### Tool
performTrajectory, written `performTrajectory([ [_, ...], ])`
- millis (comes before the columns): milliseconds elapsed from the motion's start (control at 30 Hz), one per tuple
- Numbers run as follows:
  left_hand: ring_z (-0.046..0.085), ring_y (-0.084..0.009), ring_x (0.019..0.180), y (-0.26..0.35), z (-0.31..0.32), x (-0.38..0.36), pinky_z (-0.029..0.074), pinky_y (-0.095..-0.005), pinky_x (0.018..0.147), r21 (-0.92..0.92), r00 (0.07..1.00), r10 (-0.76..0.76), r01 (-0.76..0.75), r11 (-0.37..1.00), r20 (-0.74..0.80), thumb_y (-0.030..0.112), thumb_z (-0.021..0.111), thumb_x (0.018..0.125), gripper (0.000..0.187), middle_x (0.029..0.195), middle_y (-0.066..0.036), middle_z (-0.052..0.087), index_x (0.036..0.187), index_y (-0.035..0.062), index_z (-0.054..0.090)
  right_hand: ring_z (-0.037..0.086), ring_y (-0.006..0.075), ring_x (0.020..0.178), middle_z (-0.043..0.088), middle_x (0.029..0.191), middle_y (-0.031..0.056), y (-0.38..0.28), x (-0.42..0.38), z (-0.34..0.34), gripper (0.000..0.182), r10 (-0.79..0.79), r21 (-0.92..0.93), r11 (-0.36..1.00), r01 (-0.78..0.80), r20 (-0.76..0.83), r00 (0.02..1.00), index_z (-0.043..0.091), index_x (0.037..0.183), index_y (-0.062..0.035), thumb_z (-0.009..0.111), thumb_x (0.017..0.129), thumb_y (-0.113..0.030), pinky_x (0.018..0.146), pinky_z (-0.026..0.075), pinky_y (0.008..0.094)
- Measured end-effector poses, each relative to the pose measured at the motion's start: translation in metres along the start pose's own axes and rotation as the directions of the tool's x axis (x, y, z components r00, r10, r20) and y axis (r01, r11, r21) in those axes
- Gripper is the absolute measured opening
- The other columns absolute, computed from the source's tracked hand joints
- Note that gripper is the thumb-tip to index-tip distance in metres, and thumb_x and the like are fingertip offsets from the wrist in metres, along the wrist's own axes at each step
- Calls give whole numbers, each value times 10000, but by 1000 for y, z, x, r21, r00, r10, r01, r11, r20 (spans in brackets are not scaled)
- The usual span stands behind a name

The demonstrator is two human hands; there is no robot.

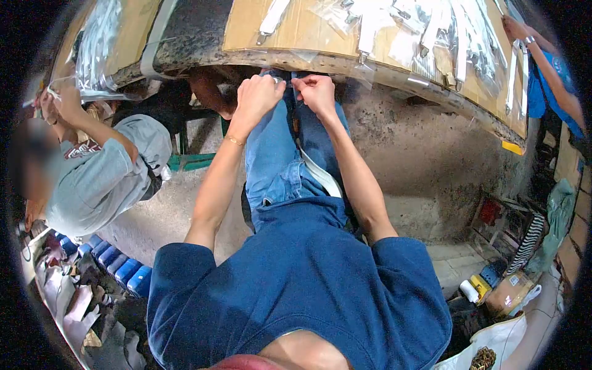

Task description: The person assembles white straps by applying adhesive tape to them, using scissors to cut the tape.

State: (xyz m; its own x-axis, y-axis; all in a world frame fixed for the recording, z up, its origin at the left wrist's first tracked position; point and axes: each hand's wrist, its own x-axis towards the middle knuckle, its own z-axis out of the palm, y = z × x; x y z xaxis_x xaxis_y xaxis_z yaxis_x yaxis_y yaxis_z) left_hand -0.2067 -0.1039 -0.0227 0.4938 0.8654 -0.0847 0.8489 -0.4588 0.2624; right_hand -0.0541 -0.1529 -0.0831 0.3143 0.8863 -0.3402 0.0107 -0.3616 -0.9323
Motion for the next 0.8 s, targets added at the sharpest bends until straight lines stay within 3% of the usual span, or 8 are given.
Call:
performTrajectory([
  [400,687,-404,735,-3,9,13,553,-475,711,24,996,-87,87,996,-4,369,588,873,402,778,-257,680,800,1,735,686,186,573,724,746,144,-6,10,7,169,63,-183,980,-79,-89,994,752,894,2,683,815,-131,589,529,311],
  [500,687,-399,742,-16,20,12,548,-485,710,53,999,-32,33,998,-27,358,586,869,385,784,-245,685,791,11,732,701,235,624,709,732,171,12,15,8,172,-70,-332,943,27,-119,990,732,865,16,692,819,-145,609,535,337],
  [567,688,-393,745,-40,32,7,542,-489,716,181,996,-91,92,979,-18,356,596,862,370,791,-235,689,770,19,721,705,269,684,684,701,195,18,14,10,191,-286,-503,850,153,-199,937,701,803,29,697,832,-160,643,534,350],
  [600,687,-390,755,-48,29,0,539,-476,742,141,992,-125,125,982,-14,356,609,857,356,793,-239,686,762,30,715,705,269,684,684,701,195,11,10,5,191,-291,-503,850,158,-197,936,701,803,29,697,832,-160,643,534,350],
  [667,661,-412,748,-50,-4,-28,515,-475,703,34,998,-51,52,998,-20,378,611,877,389,768,-226,675,752,20,697,694,214,672,692,708,141,-14,-9,-13,164,-34,-400,913,74,107,994,676,835,14,704,853,-147,639,532,332],
  [700,651,-417,747,-50,-18,-38,502,-478,686,-8,1000,-8,8,1000,-27,385,615,884,399,754,-215,673,746,18,690,682,182,678,693,747,111,-17,-20,-22,146,34,-239,971,23,235,971,663,936,-3,695,868,-129,633,528,313],
  [733,639,-416,735,-44,-40,-49,487,-485,681,-67,994,1,-8,998,-108,386,623,886,396,749,-208,669,746,21,685,670,151,684,694,786,82,-19,-34,-30,181,77,-82,995,-50,371,926,651,1037,-21,685,883,-110,627,525,295],
  [800,637,-383,745,-27,-97,-57,461,-484,722,-104,978,13,-35,994,-210,332,633,894,373,726,-198,651,723,2,658,651,111,730,677,882,52,-53,-62,-42,391,37,-46,999,-18,467,884,540,1258,-66,683,894,-82,640,528,267],
])
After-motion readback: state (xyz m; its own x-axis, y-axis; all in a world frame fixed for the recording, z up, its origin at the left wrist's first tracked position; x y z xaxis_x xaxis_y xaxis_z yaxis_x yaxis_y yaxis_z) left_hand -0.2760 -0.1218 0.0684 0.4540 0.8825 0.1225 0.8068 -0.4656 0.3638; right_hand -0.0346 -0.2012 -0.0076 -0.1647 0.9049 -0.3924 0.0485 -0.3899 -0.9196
